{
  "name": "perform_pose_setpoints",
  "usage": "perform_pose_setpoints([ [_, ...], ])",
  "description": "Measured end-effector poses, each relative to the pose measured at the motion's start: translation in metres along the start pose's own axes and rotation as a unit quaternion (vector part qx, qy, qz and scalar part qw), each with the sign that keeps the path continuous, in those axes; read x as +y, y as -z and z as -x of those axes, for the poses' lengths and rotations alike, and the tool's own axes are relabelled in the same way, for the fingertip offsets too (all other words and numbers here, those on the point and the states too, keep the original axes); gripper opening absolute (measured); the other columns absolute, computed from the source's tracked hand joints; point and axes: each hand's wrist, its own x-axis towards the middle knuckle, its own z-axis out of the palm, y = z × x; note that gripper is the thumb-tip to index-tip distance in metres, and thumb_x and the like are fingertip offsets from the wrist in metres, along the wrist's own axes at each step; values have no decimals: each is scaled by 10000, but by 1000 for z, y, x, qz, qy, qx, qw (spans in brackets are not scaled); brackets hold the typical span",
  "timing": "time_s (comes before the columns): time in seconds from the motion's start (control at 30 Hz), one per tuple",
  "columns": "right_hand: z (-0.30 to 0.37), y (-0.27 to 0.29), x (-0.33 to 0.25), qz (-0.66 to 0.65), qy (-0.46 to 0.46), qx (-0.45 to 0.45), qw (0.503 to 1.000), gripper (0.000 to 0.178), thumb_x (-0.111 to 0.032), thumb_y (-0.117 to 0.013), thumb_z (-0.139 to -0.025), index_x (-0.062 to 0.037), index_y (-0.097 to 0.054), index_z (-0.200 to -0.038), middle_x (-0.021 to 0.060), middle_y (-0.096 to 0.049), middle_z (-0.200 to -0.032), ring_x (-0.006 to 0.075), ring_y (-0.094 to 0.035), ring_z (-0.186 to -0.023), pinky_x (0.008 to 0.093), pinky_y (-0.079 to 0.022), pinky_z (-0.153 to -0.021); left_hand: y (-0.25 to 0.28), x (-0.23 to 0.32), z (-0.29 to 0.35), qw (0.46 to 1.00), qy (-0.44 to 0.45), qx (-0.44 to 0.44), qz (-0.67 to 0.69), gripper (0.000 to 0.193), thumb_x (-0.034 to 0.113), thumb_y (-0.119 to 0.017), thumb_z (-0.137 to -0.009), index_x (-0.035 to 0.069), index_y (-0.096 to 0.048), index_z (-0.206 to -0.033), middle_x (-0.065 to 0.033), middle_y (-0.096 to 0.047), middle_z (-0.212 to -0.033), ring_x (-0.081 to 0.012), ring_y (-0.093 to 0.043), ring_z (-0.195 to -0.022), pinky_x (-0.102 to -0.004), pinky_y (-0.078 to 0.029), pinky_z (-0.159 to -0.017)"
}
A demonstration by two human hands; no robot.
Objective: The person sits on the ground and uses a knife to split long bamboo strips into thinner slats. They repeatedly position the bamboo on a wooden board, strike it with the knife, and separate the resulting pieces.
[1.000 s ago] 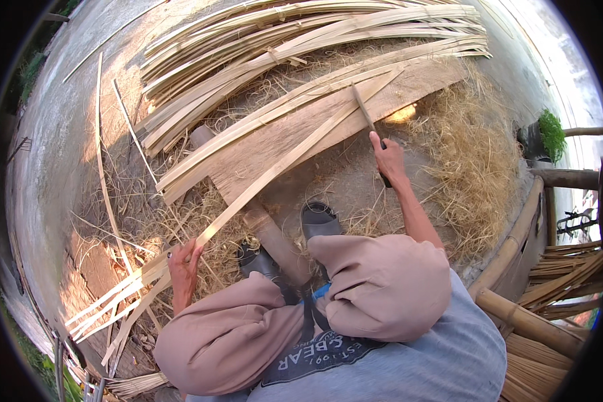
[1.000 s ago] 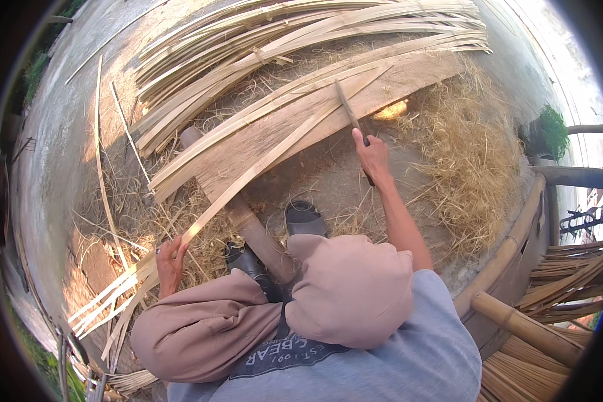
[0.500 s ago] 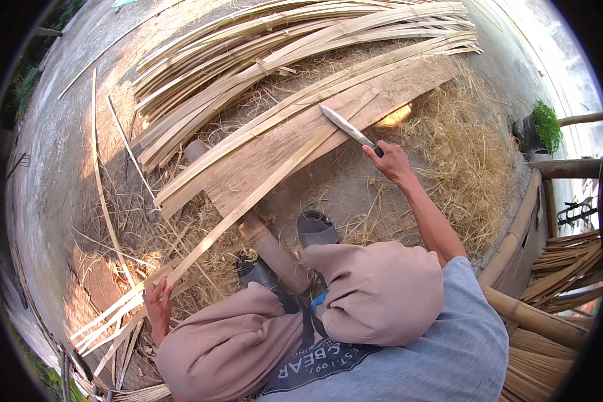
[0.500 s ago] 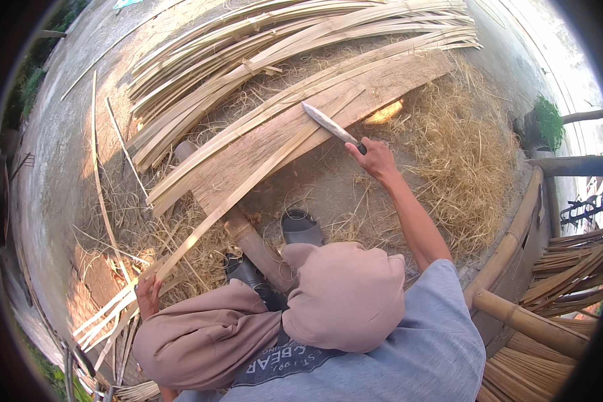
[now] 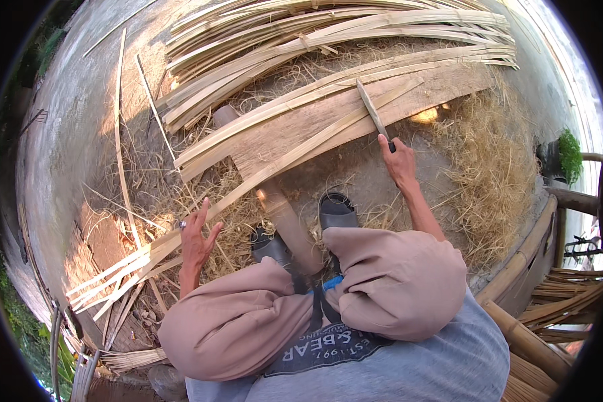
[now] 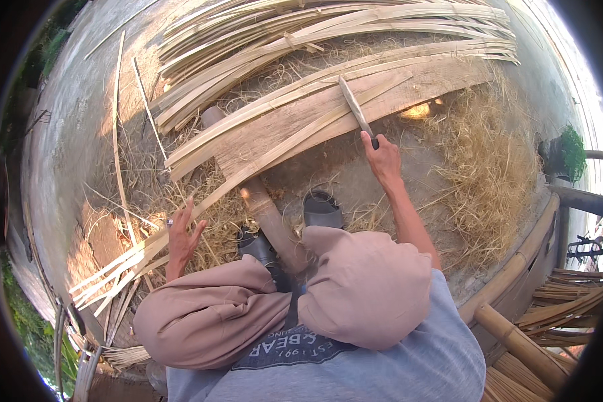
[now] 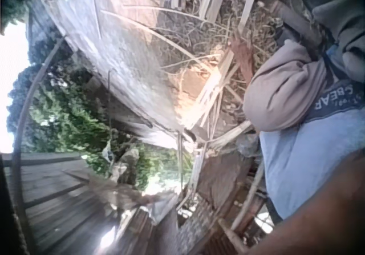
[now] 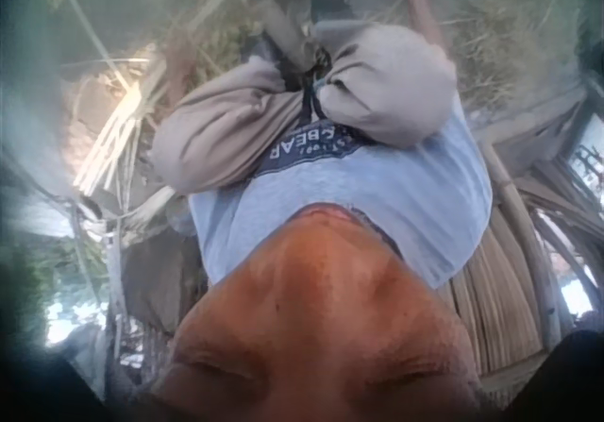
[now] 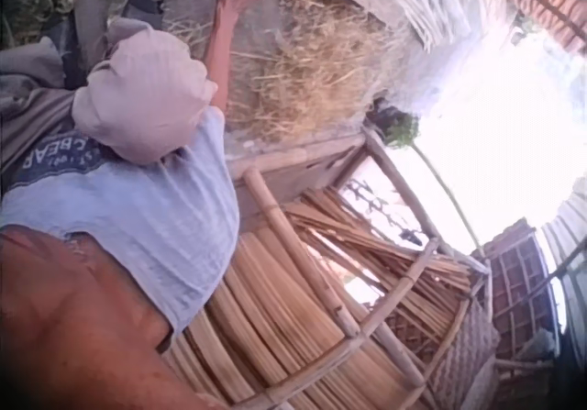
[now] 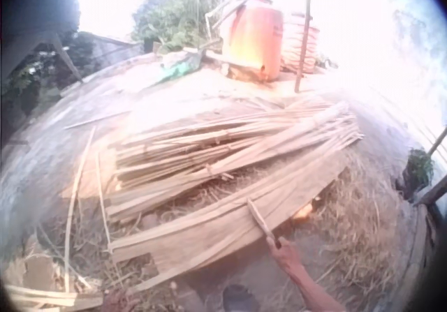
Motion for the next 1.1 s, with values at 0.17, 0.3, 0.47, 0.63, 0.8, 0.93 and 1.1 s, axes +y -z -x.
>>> perform_pose_setpoints([
  [0.17,19,-22,-18,-116,-59,-60,990,650,-571,-630,-997,30,-570,-757,256,-588,-643,416,-609,-610,502,-469,-601,-48,45,-41,1000,-1,-11,-7,497,356,-747,-962,320,-638,-1445,-102,-599,-943,-279,-617,-821,-449,-526,-766],
  [0.3,100,-39,-66,-112,123,-159,973,578,-531,-702,-966,14,-602,-801,206,-604,-687,369,-617,-650,480,-466,-614,-40,40,-55,999,-1,-44,-16,338,361,-661,-1023,318,-714,-1354,-75,-529,-803,-269,-552,-653,-460,-484,-655],
  [0.47,103,-37,-62,-63,174,-131,974,552,-526,-723,-949,-4,-606,-812,187,-598,-716,377,-615,-677,460,-470,-614,-29,43,-64,993,0,-103,50,338,388,-635,-1037,303,-711,-1355,-108,-531,-735,-281,-552,-693,-407,-453,-669],
  [0.63,-5,-4,-1,-53,92,-42,993,603,-552,-694,-970,18,-604,-796,155,-548,-633,266,-583,-598,424,-450,-581,-34,32,-49,991,14,-84,105,324,361,-668,-1023,311,-722,-1338,-103,-527,-740,-265,-519,-674,-408,-441,-670],
  [0.8,-109,71,124,-39,-145,74,986,899,-845,-463,-924,16,-625,-719,98,-611,-574,230,-672,-528,381,-527,-555,-10,23,-37,996,5,-66,66,327,376,-682,-1007,331,-727,-1328,-91,-516,-752,-254,-525,-667,-411,-455,-657],
  [0.93,-116,73,116,0,-160,55,986,880,-865,-483,-896,-1,-646,-890,118,-639,-676,258,-698,-686,412,-546,-675,15,22,-11,999,11,-42,-8,336,432,-655,-1003,357,-725,-1324,-74,-541,-808,-252,-593,-703,-419,-529,-692],
  [1.1,-50,18,5,-4,154,72,985,618,-568,-597,-1012,40,-637,-1118,216,-543,-1393,370,-570,-1200,458,-450,-1004,46,31,14,994,6,-1,-114,376,522,-597,-997,440,-679,-1355,-37,-554,-928,-215,-616,-742,-375,-557,-726],
])
